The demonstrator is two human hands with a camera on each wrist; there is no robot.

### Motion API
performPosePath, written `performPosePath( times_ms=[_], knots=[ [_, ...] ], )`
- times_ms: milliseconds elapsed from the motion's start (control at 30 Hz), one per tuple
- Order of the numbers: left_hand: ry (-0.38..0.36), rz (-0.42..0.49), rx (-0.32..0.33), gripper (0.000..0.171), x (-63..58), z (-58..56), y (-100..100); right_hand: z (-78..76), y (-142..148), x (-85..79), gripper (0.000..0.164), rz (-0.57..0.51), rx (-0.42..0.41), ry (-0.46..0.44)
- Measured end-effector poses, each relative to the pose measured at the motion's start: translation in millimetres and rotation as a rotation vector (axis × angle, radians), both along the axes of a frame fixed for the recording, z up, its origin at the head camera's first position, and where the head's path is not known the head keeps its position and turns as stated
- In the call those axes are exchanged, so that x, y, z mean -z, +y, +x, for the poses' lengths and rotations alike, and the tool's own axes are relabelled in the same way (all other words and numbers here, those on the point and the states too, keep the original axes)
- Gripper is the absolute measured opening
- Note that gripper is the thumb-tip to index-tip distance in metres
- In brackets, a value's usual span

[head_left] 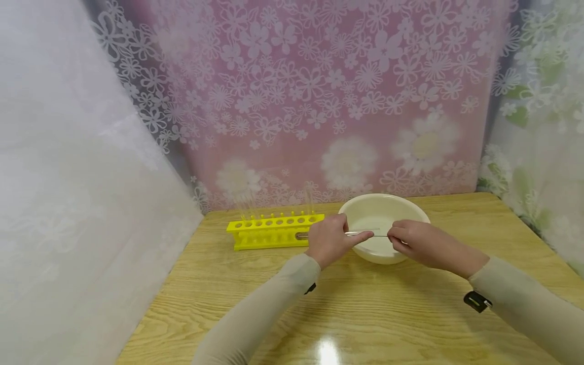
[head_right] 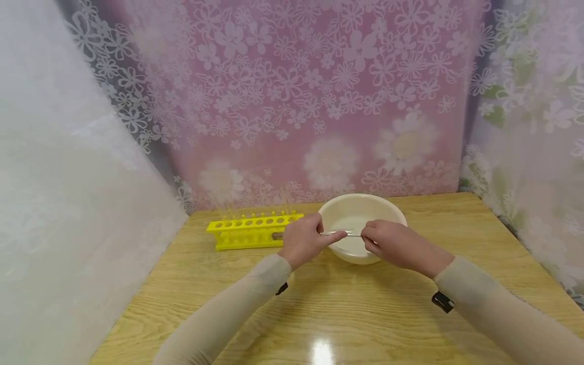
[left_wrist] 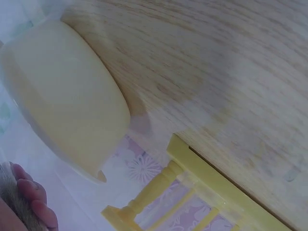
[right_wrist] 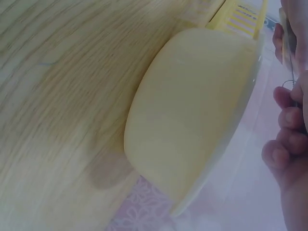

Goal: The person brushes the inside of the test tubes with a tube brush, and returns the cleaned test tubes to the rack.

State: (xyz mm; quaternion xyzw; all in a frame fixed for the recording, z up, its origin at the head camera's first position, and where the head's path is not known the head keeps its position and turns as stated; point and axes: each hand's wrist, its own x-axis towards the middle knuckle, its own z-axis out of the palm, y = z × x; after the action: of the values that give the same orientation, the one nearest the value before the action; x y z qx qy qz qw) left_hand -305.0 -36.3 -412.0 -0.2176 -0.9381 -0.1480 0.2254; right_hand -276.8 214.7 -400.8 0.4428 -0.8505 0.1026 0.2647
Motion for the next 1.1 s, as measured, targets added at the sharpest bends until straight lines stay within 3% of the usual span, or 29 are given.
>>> performPosePath(
  times_ms=[133,267,367,667,1100],
  knots=[
    [-0.007,-0.013,0.007,0.064,1.2,0.6,-0.2,-1.8,3.6,2.3,0.021,0.023,-0.051,0.093],
    [0.009,-0.008,-0.001,0.065,2.4,-1.1,-0.7,-4.2,5.4,2.2,0.044,0.05,-0.062,0.166],
    [0.005,0.007,-0.001,0.065,3.3,-2.9,-1.1,-5.2,6.4,1.3,0.05,0.065,-0.07,0.19],
    [0.006,0.028,0.015,0.065,1.7,-4.0,-0.3,-5.4,12.0,-3.3,0.047,0.047,-0.106,0.195],
    [0.012,0.017,0.028,0.067,0.6,-2.2,3.6,2.0,19.2,-8.5,0.051,0.059,-0.087,0.166]
  ],
)
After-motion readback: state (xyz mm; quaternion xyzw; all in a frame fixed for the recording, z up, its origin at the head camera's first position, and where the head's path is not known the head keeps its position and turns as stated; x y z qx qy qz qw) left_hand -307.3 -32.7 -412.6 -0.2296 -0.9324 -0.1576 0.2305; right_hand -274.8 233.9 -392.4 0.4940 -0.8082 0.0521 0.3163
